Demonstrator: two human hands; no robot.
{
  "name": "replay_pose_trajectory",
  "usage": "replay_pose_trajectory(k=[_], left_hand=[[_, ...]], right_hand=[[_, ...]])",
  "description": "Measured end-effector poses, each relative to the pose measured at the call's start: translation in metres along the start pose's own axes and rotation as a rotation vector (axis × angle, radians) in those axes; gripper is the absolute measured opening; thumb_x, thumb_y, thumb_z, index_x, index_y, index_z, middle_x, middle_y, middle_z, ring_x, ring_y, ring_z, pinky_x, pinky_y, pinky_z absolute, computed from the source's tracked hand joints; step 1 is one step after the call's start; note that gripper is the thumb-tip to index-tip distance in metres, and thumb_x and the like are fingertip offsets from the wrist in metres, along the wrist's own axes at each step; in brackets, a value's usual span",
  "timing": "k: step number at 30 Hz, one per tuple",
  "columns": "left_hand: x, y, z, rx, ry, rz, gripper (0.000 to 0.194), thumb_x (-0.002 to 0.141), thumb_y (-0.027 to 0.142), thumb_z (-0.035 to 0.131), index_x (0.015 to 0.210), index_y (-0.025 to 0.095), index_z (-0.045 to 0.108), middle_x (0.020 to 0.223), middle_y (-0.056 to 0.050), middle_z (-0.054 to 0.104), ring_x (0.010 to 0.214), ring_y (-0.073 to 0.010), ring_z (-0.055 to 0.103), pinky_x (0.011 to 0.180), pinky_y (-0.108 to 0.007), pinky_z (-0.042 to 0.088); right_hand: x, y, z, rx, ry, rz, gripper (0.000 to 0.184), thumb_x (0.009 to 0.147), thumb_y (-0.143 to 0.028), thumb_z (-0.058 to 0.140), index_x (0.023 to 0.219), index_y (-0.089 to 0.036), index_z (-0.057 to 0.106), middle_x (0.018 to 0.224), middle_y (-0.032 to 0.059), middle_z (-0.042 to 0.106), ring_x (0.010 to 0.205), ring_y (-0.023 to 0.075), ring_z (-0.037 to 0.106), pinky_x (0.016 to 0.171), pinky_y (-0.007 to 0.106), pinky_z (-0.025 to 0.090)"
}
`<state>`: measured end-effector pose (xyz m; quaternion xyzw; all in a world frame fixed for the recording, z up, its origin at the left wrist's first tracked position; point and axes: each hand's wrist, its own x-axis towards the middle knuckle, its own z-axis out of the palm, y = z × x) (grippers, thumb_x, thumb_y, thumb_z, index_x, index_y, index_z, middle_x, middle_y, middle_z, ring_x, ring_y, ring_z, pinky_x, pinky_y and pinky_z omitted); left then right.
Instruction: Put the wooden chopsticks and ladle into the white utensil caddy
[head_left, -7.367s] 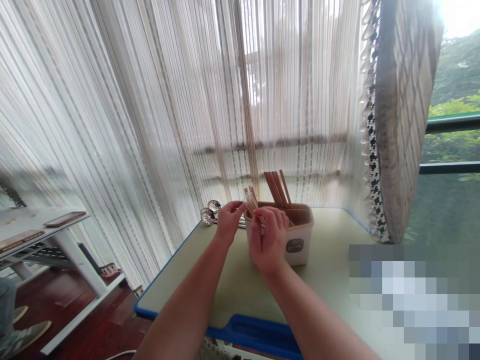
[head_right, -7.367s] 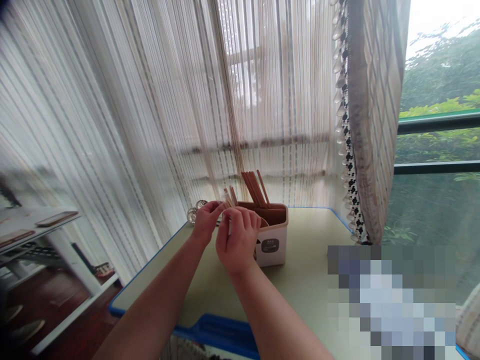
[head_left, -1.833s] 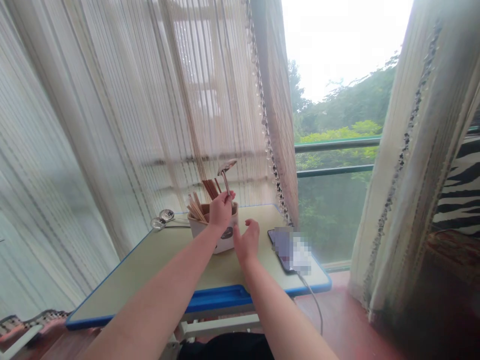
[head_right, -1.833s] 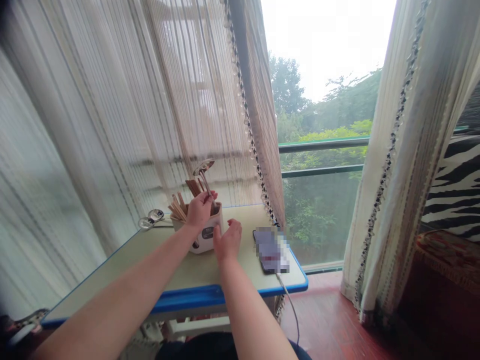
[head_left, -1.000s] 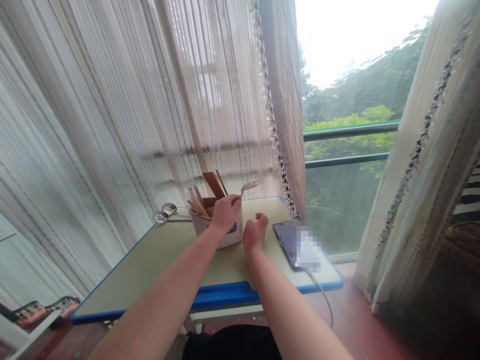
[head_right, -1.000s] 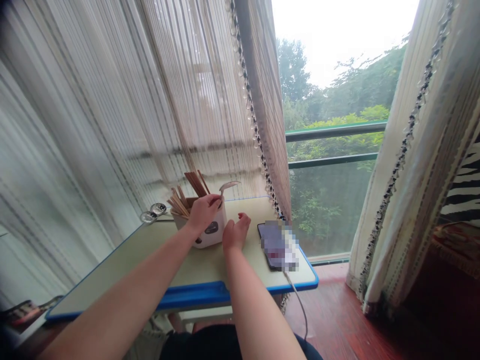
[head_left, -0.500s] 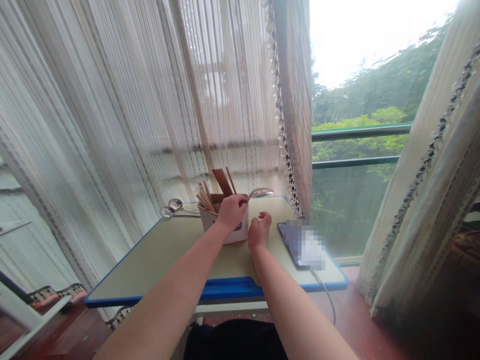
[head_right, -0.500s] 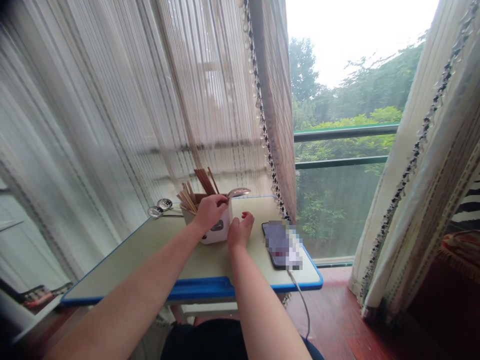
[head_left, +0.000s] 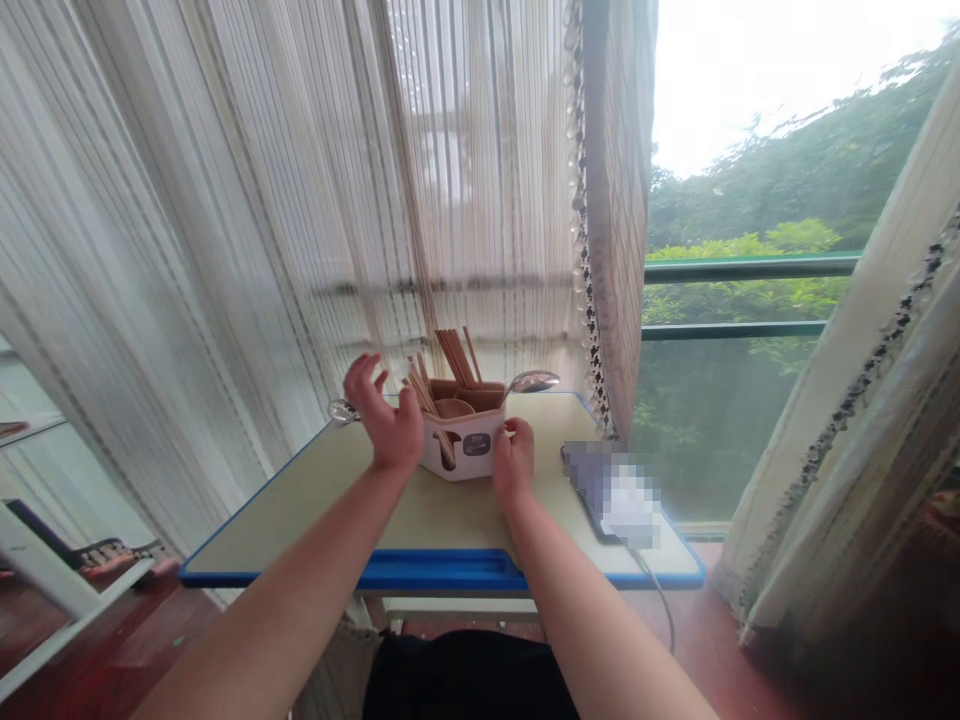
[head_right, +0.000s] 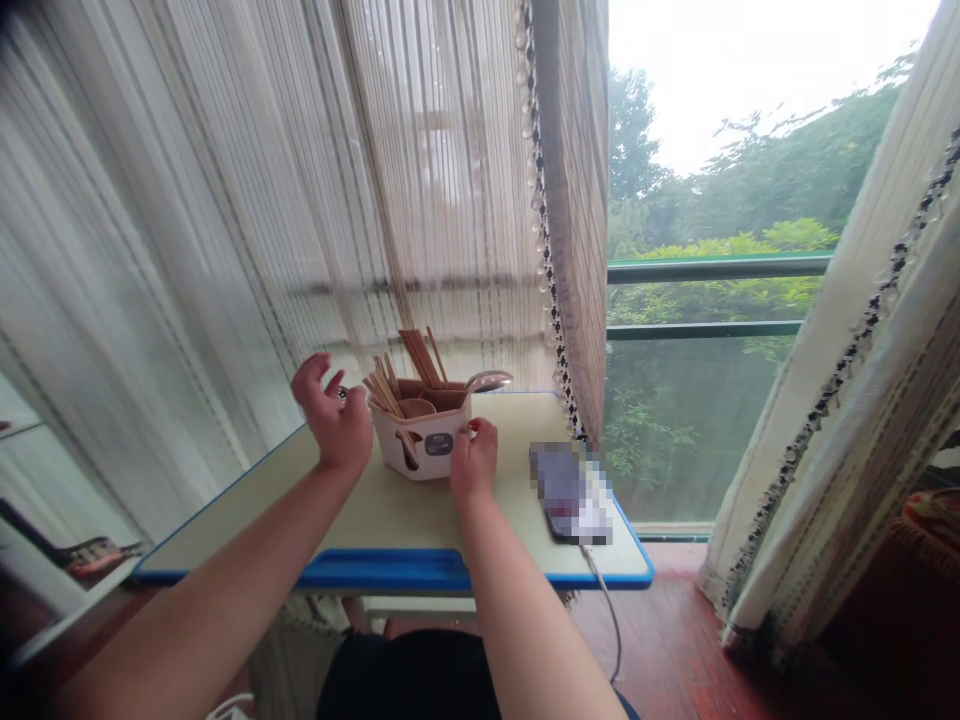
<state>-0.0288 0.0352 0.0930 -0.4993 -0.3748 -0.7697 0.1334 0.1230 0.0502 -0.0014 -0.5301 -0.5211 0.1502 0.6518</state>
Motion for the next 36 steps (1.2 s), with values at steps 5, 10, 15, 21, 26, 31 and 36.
replay_pose_trajectory(k=[5,10,15,21,26,31,36], left_hand=[[-0.028,-0.063,-0.030,0.172,0.000,-0.359,0.050,0.080,0.029,0.050,0.127,0.014,0.042,0.128,-0.015,0.047,0.118,-0.0226,0.046,0.098,-0.038,0.040],[-0.051,-0.091,-0.031,-0.048,-0.314,-0.612,0.039,0.085,0.035,0.037,0.113,0.015,0.056,0.093,-0.010,0.067,0.083,-0.0173,0.064,0.075,-0.032,0.052],[-0.047,-0.079,-0.037,-0.077,-0.188,-0.637,0.035,0.080,0.029,0.037,0.098,0.012,0.061,0.076,-0.007,0.068,0.068,-0.0166,0.065,0.063,-0.030,0.053],[-0.044,-0.075,-0.051,0.002,-0.155,-0.642,0.030,0.077,0.025,0.035,0.087,0.015,0.061,0.067,-0.004,0.066,0.061,-0.0158,0.063,0.053,-0.025,0.048],[-0.045,-0.078,-0.054,0.121,-0.202,-0.638,0.028,0.079,0.023,0.032,0.085,0.017,0.058,0.061,-0.001,0.064,0.057,-0.0143,0.062,0.053,-0.024,0.045],[-0.046,-0.081,-0.057,0.249,-0.239,-0.612,0.027,0.079,0.022,0.031,0.082,0.019,0.058,0.058,0.000,0.062,0.058,-0.0146,0.061,0.058,-0.025,0.044],[-0.047,-0.079,-0.057,0.250,-0.231,-0.631,0.025,0.078,0.022,0.034,0.080,0.019,0.059,0.060,-0.001,0.062,0.057,-0.0150,0.060,0.058,-0.025,0.043]], right_hand=[[-0.001,0.000,0.001,-0.040,-0.051,-0.022,0.021,0.078,-0.027,0.036,0.095,-0.020,0.047,0.097,0.0061,0.052,0.090,0.0198,0.049,0.078,0.030,0.038],[0.002,0.005,0.002,-0.024,-0.097,0.010,0.027,0.079,-0.028,0.032,0.098,-0.021,0.050,0.096,0.0051,0.056,0.088,0.0196,0.051,0.075,0.029,0.039],[0.002,0.006,0.003,0.070,-0.121,0.031,0.029,0.077,-0.029,0.034,0.098,-0.020,0.052,0.093,0.0048,0.059,0.086,0.0199,0.052,0.073,0.030,0.040],[-0.003,0.004,0.002,0.168,-0.179,0.013,0.032,0.073,-0.026,0.039,0.101,-0.020,0.054,0.098,0.0048,0.059,0.084,0.0186,0.053,0.072,0.029,0.041],[-0.006,0.005,0.002,0.193,-0.211,0.046,0.035,0.070,-0.027,0.043,0.103,-0.020,0.055,0.095,0.0045,0.059,0.075,0.0169,0.054,0.066,0.029,0.043],[-0.007,0.004,0.002,0.118,-0.151,0.044,0.042,0.067,-0.025,0.043,0.108,-0.018,0.052,0.098,0.0059,0.057,0.074,0.0165,0.052,0.068,0.030,0.042],[-0.012,-0.007,-0.010,-0.082,0.057,-0.049,0.047,0.069,-0.021,0.041,0.115,-0.017,0.042,0.096,0.0058,0.052,0.071,0.0152,0.050,0.070,0.032,0.042]])
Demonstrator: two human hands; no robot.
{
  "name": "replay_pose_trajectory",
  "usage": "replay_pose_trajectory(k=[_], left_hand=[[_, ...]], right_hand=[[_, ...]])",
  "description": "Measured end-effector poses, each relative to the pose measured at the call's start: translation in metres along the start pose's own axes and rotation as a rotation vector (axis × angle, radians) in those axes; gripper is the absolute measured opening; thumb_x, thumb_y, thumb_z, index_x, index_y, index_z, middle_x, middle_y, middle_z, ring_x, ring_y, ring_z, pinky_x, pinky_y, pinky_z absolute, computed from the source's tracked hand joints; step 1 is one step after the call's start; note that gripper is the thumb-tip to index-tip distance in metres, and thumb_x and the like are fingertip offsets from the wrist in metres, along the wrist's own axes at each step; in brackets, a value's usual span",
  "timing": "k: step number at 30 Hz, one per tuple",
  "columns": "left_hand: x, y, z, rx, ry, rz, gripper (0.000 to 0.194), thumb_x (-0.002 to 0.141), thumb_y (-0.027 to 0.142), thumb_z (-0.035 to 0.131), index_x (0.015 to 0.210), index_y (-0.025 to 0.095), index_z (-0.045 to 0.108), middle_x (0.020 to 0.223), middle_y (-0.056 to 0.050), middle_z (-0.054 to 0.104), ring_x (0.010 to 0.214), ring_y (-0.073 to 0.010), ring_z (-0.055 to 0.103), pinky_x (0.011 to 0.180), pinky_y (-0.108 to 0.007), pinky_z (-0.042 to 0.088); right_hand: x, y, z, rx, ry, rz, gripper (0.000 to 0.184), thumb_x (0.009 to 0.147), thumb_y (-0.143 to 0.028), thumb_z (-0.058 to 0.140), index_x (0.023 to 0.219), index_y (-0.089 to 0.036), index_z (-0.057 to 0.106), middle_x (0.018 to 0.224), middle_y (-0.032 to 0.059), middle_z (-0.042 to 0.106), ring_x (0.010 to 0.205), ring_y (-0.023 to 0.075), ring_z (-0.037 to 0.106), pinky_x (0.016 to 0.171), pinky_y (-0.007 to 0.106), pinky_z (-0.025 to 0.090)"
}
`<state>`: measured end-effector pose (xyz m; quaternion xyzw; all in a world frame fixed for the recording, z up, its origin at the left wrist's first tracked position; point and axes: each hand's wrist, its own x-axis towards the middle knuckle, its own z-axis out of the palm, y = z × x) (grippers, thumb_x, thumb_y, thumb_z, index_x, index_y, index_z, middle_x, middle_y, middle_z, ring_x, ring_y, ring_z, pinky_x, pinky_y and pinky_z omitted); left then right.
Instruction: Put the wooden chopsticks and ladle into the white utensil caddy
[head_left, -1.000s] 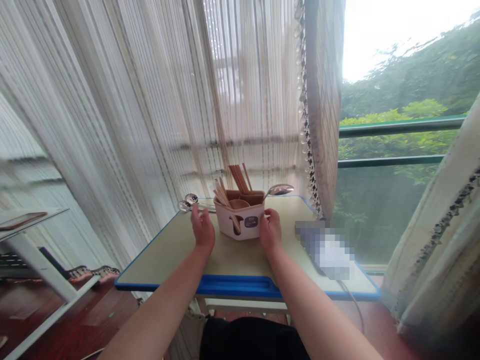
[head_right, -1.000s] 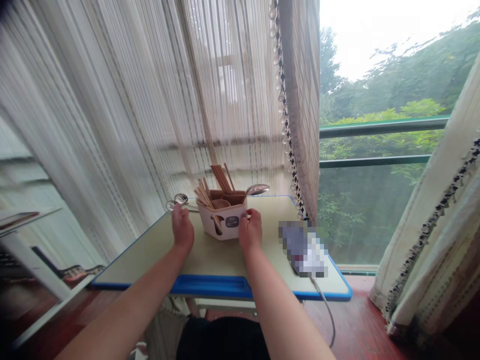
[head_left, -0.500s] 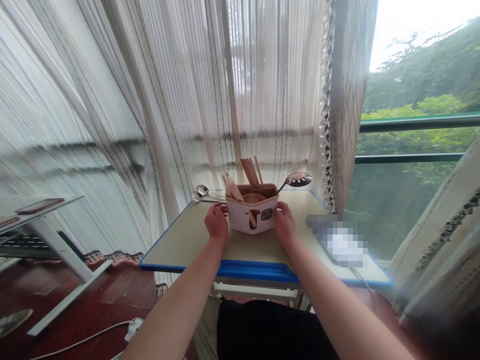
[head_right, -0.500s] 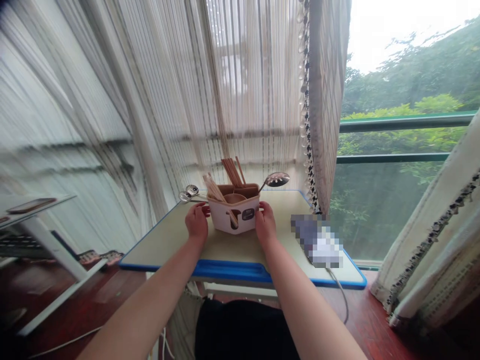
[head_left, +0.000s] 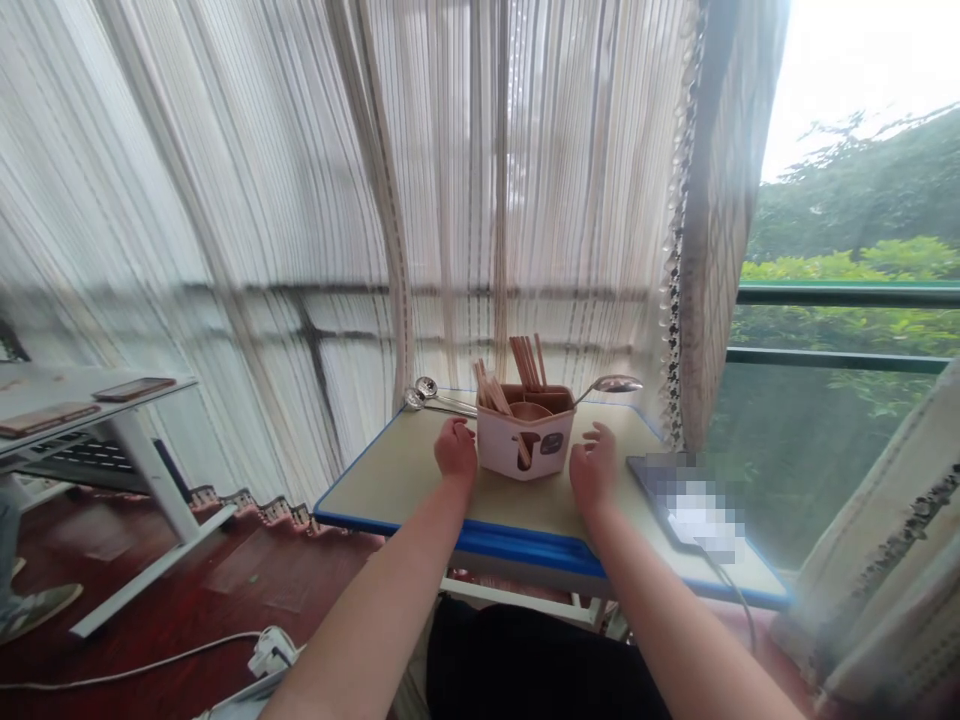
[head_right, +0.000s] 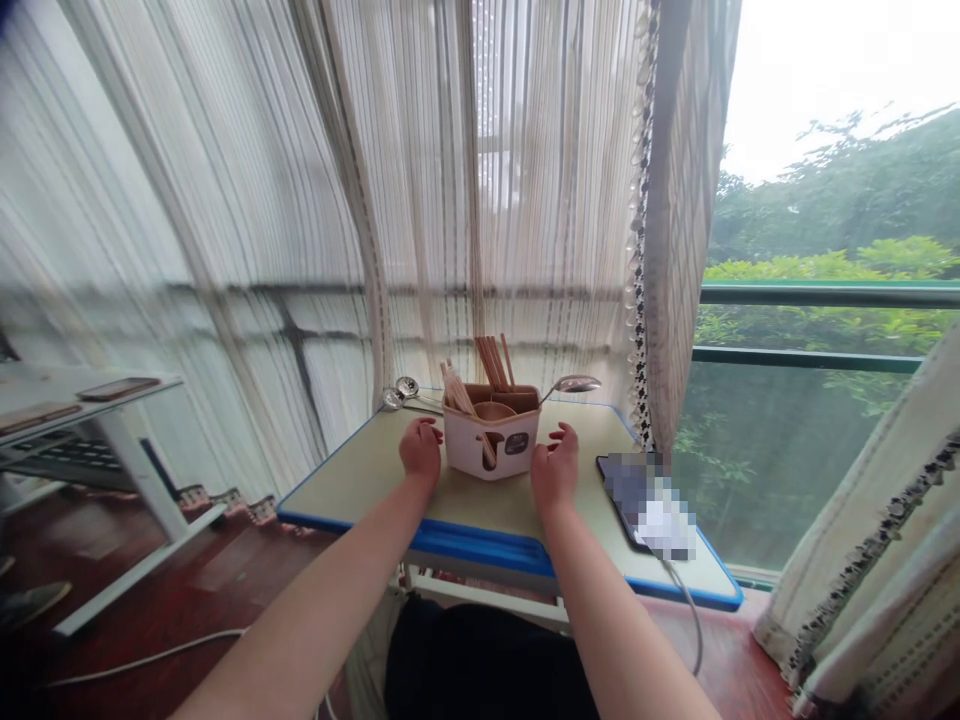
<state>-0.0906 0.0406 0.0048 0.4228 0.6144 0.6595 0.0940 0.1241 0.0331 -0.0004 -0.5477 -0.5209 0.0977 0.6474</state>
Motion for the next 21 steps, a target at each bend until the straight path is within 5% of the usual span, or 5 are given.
replay_pose_trajectory(k=[3,8,14,18,21], left_hand=[[0.017,0.001,-0.003,-0.022,0.044,-0.027,0.028,0.080,0.022,0.031,0.082,0.018,0.059,0.064,-0.002,0.063,0.056,-0.0143,0.060,0.055,-0.024,0.042],[0.089,-0.009,-0.036,0.004,0.167,-0.079,0.031,0.083,0.024,0.028,0.089,0.018,0.058,0.065,-0.003,0.063,0.056,-0.0146,0.060,0.057,-0.025,0.043],[0.152,-0.060,-0.080,0.149,0.178,-0.126,0.020,0.081,0.022,0.039,0.076,0.019,0.059,0.067,-0.005,0.065,0.068,-0.0175,0.061,0.063,-0.027,0.041],[0.162,-0.093,-0.084,0.210,0.139,-0.202,0.024,0.081,0.019,0.036,0.070,0.019,0.058,0.064,-0.005,0.065,0.062,-0.0172,0.061,0.060,-0.027,0.041],[0.168,-0.103,-0.082,0.258,0.127,-0.213,0.027,0.083,0.021,0.034,0.073,0.019,0.059,0.067,-0.005,0.067,0.064,-0.0165,0.062,0.059,-0.026,0.041]], right_hand=[[-0.009,-0.012,-0.010,-0.068,0.008,-0.258,0.038,0.071,-0.020,0.043,0.108,-0.017,0.043,0.097,0.0074,0.050,0.075,0.0161,0.050,0.075,0.034,0.043],[-0.046,-0.044,0.013,0.054,-0.363,-0.520,0.038,0.072,-0.015,0.043,0.110,-0.020,0.042,0.098,0.0071,0.053,0.086,0.0180,0.053,0.080,0.034,0.045],[-0.086,-0.077,0.117,-0.092,-0.774,-0.453,0.052,0.065,-0.003,0.035,0.115,-0.016,0.048,0.107,0.0096,0.057,0.098,0.0179,0.053,0.089,0.032,0.044],[-0.082,-0.086,0.197,-0.435,-0.814,-0.521,0.057,0.071,-0.005,0.037,0.126,-0.013,0.046,0.130,0.0123,0.046,0.121,0.0214,0.040,0.102,0.034,0.031],[-0.067,-0.086,0.249,-0.657,-0.778,-0.350,0.052,0.080,-0.012,0.035,0.131,-0.012,0.042,0.137,0.0150,0.040,0.125,0.0245,0.037,0.100,0.035,0.031]])
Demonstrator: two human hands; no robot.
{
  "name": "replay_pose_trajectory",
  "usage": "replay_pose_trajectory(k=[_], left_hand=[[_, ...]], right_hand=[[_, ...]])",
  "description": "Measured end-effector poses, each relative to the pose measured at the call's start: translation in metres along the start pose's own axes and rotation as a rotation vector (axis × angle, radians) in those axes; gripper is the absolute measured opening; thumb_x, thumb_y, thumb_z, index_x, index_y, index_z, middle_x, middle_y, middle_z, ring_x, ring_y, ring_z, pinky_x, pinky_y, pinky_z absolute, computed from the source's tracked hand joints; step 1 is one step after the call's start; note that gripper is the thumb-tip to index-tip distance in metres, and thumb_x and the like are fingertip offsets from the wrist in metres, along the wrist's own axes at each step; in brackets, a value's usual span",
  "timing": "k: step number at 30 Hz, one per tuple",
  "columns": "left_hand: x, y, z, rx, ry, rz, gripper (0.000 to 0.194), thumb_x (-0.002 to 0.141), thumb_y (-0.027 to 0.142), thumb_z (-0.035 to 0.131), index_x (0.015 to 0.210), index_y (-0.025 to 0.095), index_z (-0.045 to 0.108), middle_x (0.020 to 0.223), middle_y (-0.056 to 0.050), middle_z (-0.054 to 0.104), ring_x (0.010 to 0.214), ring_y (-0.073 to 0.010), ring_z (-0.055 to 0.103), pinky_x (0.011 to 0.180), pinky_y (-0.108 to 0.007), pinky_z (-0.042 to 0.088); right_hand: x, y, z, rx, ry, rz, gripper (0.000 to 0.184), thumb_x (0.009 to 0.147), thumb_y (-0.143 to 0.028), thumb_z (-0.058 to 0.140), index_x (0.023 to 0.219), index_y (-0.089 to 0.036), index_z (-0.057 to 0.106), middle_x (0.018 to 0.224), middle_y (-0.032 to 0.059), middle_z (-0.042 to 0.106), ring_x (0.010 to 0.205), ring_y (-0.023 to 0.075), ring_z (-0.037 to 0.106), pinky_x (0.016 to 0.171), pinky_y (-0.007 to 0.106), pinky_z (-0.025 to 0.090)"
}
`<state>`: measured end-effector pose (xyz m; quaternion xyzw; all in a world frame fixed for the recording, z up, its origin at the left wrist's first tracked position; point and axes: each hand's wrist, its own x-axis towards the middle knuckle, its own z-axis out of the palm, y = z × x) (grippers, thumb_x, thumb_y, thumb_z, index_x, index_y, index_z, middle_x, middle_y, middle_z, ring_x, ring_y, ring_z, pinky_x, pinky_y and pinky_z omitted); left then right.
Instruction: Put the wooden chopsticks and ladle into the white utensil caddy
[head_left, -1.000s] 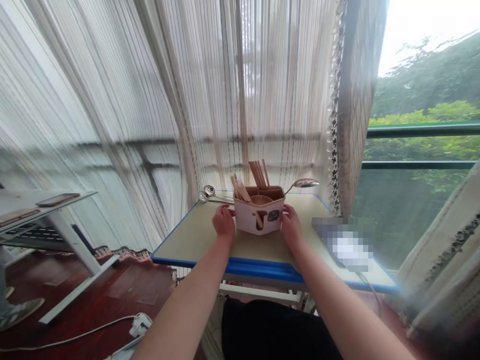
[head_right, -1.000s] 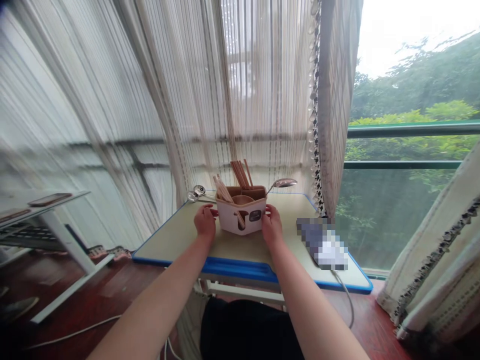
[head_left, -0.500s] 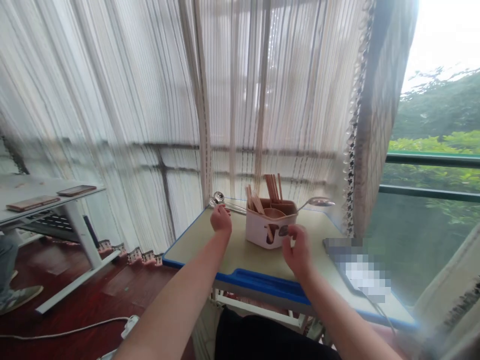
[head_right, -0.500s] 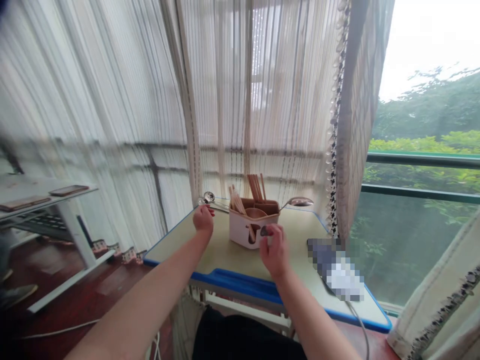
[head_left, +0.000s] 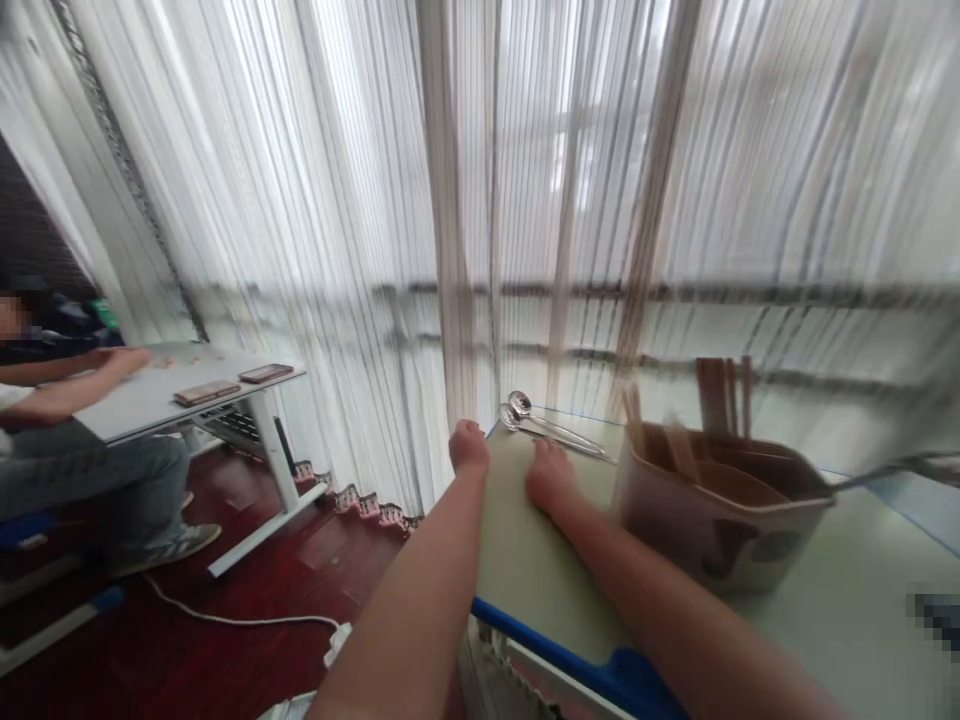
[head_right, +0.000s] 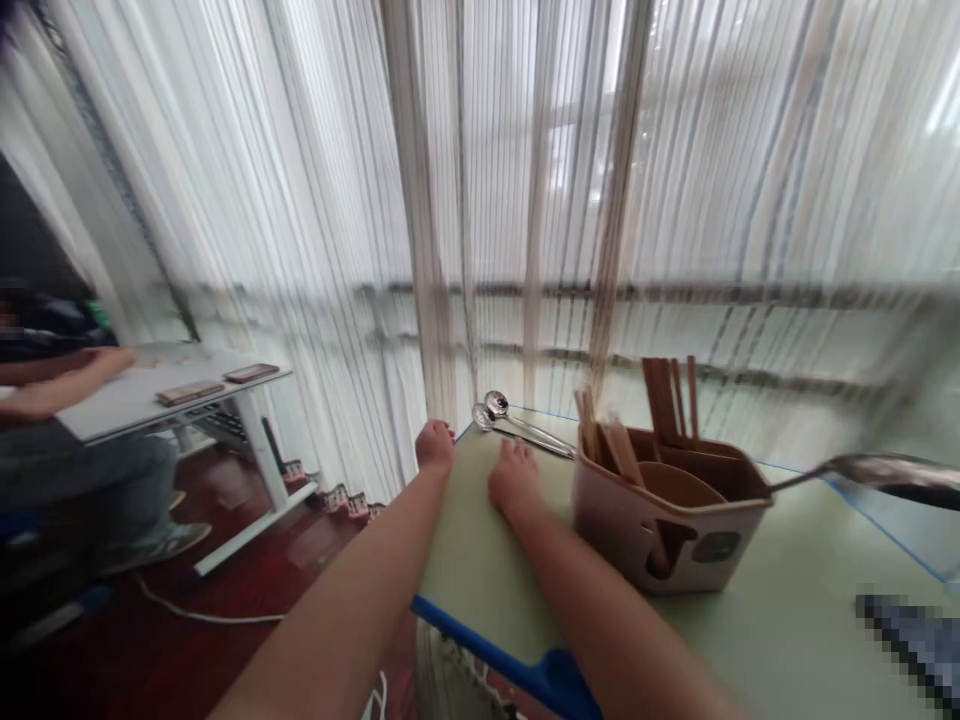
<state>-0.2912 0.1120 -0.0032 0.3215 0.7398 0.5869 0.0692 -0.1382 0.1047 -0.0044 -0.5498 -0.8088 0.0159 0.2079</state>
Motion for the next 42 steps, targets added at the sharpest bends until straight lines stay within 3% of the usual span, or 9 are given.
replay_pose_trajectory(k=[2,6,10,15,19,22,26,34,42], left_hand=[[0.004,-0.002,0.003,0.040,0.000,0.001,0.027,0.083,0.022,0.035,0.073,0.020,0.060,0.069,-0.005,0.068,0.066,-0.0170,0.062,0.059,-0.026,0.041],[0.009,-0.006,0.005,0.110,0.025,-0.026,0.036,0.086,0.022,0.027,0.083,0.018,0.062,0.080,-0.009,0.069,0.074,-0.0188,0.064,0.061,-0.028,0.043],[0.006,-0.003,0.004,0.145,-0.028,-0.046,0.033,0.085,0.025,0.032,0.093,0.015,0.063,0.089,-0.014,0.069,0.082,-0.0225,0.064,0.066,-0.031,0.044],[-0.004,0.004,0.000,0.159,-0.155,0.034,0.035,0.080,0.033,0.048,0.107,0.015,0.060,0.101,-0.016,0.067,0.094,-0.0256,0.061,0.075,-0.032,0.043],[-0.007,0.003,-0.002,0.165,-0.170,0.074,0.046,0.074,0.021,0.055,0.119,0.014,0.054,0.104,-0.015,0.066,0.098,-0.0263,0.059,0.079,-0.033,0.043],[-0.005,0.002,-0.003,0.150,-0.125,0.069,0.038,0.074,0.014,0.052,0.112,0.016,0.059,0.100,-0.013,0.067,0.092,-0.0246,0.061,0.077,-0.032,0.043],[-0.003,0.004,-0.004,0.106,-0.037,0.077,0.024,0.077,0.015,0.048,0.094,0.017,0.065,0.093,-0.010,0.068,0.086,-0.0219,0.061,0.074,-0.030,0.044],[-0.003,0.006,-0.004,0.046,0.106,0.099,0.027,0.081,0.019,0.044,0.098,0.016,0.065,0.093,-0.010,0.068,0.085,-0.0213,0.060,0.075,-0.030,0.044],[-0.004,0.005,-0.004,0.052,0.106,0.083,0.026,0.079,0.016,0.045,0.095,0.018,0.066,0.092,-0.008,0.069,0.083,-0.0199,0.060,0.073,-0.028,0.044]], right_hand=[[0.027,-0.004,0.012,0.017,0.004,0.067,0.053,0.081,-0.016,0.035,0.132,-0.004,0.039,0.136,0.0232,0.037,0.125,0.0319,0.035,0.099,0.044,0.029],[0.053,-0.006,0.027,-0.041,0.024,0.065,0.045,0.084,-0.019,0.032,0.123,-0.007,0.049,0.124,0.0220,0.049,0.117,0.0328,0.042,0.093,0.044,0.032],[0.051,-0.006,0.026,-0.080,0.047,0.027,0.036,0.082,-0.013,0.032,0.103,-0.009,0.060,0.110,0.0209,0.055,0.109,0.0330,0.046,0.087,0.044,0.032],[0.048,-0.008,0.021,-0.086,0.007,-0.070,0.032,0.082,-0.012,0.033,0.097,-0.012,0.061,0.101,0.0165,0.060,0.101,0.0284,0.051,0.082,0.038,0.035],[0.046,-0.010,0.019,-0.047,-0.028,-0.155,0.031,0.088,-0.026,0.033,0.096,-0.015,0.061,0.100,0.0129,0.061,0.094,0.0239,0.055,0.078,0.034,0.038],[0.043,-0.013,0.015,-0.021,-0.040,-0.215,0.031,0.086,-0.039,0.040,0.096,-0.018,0.061,0.100,0.0099,0.061,0.096,0.0230,0.054,0.079,0.032,0.038],[0.040,-0.015,0.012,-0.015,-0.039,-0.205,0.033,0.088,-0.038,0.037,0.097,-0.018,0.061,0.100,0.0111,0.062,0.094,0.0236,0.057,0.075,0.032,0.040],[0.041,-0.016,0.013,-0.026,-0.027,-0.146,0.041,0.089,-0.047,0.032,0.097,-0.018,0.060,0.090,0.0135,0.065,0.083,0.0260,0.062,0.070,0.035,0.042],[0.042,-0.013,0.011,-0.019,-0.045,-0.171,0.044,0.089,-0.049,0.031,0.096,-0.018,0.062,0.091,0.0141,0.065,0.082,0.0269,0.063,0.068,0.035,0.042]])
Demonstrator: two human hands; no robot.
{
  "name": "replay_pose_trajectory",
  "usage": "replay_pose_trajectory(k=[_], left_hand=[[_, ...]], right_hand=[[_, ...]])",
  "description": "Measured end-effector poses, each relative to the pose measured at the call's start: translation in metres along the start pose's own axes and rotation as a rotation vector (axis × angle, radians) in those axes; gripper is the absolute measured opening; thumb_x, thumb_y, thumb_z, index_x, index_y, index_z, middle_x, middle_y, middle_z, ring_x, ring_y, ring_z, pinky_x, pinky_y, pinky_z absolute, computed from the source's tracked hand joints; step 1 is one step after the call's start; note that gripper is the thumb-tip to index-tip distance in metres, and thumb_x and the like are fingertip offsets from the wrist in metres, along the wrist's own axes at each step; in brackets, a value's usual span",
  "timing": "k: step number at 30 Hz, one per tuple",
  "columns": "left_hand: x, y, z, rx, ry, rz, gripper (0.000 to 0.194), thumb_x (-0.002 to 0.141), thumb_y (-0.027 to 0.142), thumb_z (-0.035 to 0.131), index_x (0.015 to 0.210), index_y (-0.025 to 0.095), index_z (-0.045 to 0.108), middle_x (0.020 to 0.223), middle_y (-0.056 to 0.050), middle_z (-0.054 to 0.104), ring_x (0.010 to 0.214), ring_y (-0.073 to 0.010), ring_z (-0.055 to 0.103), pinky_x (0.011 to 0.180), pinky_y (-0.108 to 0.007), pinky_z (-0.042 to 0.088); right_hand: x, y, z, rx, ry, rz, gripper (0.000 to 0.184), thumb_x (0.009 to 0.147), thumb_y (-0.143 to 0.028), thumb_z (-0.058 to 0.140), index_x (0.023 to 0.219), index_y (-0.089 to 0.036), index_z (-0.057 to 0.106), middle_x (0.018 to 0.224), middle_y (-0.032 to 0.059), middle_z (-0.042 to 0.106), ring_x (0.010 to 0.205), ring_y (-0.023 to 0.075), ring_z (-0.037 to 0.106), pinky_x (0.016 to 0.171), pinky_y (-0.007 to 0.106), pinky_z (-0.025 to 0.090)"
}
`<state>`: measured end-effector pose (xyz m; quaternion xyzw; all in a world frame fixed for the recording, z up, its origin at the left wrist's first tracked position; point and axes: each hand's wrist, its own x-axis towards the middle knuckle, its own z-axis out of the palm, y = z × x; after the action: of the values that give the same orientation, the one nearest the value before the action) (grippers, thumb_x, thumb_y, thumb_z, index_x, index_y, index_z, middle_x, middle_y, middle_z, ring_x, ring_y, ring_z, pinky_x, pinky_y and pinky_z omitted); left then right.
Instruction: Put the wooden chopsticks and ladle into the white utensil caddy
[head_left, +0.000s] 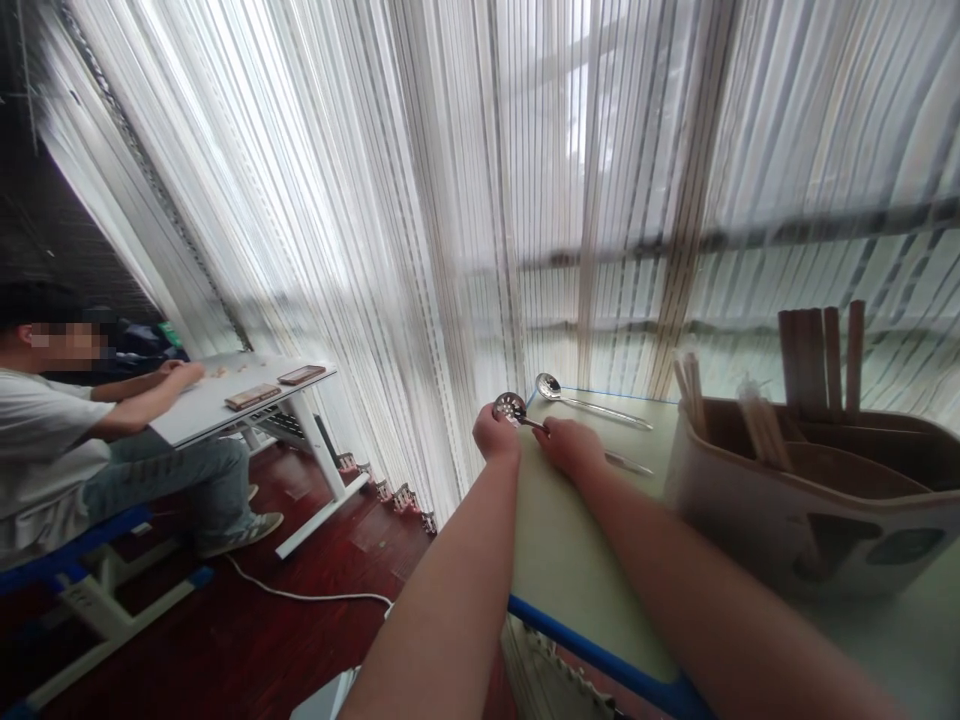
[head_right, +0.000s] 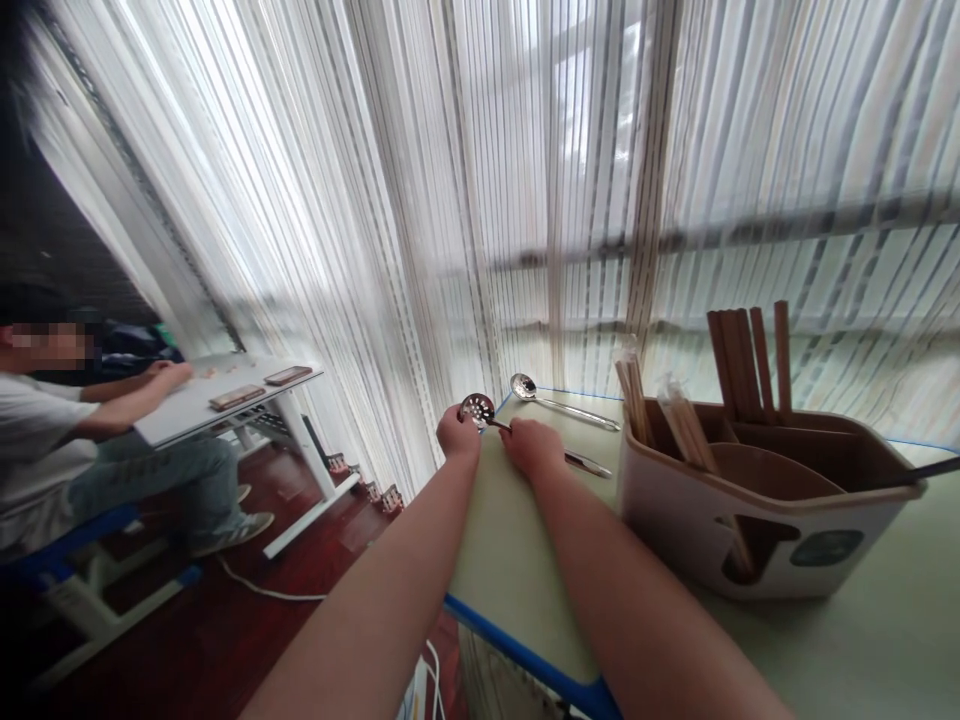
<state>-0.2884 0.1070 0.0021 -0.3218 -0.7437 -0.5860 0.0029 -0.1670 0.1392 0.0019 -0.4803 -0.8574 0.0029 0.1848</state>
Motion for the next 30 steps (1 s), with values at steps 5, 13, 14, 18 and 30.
replay_pose_trajectory(k=[5,13,14,18,30], left_hand=[[0.001,-0.002,0.001,0.010,-0.008,-0.027,0.026,0.077,0.014,0.047,0.095,0.017,0.066,0.091,-0.008,0.069,0.083,-0.0199,0.061,0.074,-0.028,0.044],[0.003,-0.004,0.001,0.035,0.000,-0.042,0.026,0.074,0.014,0.049,0.092,0.017,0.067,0.090,-0.008,0.069,0.082,-0.0186,0.061,0.072,-0.026,0.043],[0.004,-0.004,0.000,0.039,-0.002,-0.048,0.026,0.073,0.015,0.049,0.091,0.018,0.068,0.089,-0.008,0.069,0.082,-0.0185,0.061,0.071,-0.026,0.043],[0.002,-0.004,-0.007,0.057,-0.014,-0.093,0.024,0.073,0.024,0.049,0.086,0.017,0.068,0.088,-0.009,0.069,0.081,-0.0207,0.062,0.069,-0.027,0.044],[-0.061,0.011,-0.059,0.080,0.082,-0.195,0.050,0.073,0.050,0.039,0.092,0.011,0.064,0.085,-0.018,0.064,0.078,-0.0305,0.059,0.063,-0.038,0.043]], right_hand=[[0.003,0.001,0.000,0.007,-0.024,-0.007,0.045,0.088,-0.049,0.032,0.095,-0.018,0.064,0.093,0.0138,0.066,0.083,0.0270,0.062,0.067,0.035,0.043],[0.003,0.003,-0.001,0.019,-0.061,-0.025,0.045,0.088,-0.048,0.033,0.102,-0.019,0.065,0.099,0.0137,0.065,0.089,0.0260,0.061,0.073,0.034,0.043],[0.002,0.004,-0.002,0.025,-0.067,-0.032,0.044,0.088,-0.048,0.034,0.102,-0.020,0.065,0.100,0.0129,0.065,0.090,0.0258,0.061,0.073,0.034,0.043],[-0.007,0.003,-0.012,0.051,-0.090,-0.055,0.039,0.087,-0.047,0.039,0.103,-0.025,0.066,0.103,0.0090,0.066,0.094,0.0245,0.060,0.076,0.032,0.044],[-0.105,-0.028,-0.044,0.071,-0.104,-0.109,0.038,0.086,-0.046,0.042,0.097,-0.021,0.069,0.096,0.0104,0.070,0.090,0.0247,0.064,0.071,0.033,0.049]])
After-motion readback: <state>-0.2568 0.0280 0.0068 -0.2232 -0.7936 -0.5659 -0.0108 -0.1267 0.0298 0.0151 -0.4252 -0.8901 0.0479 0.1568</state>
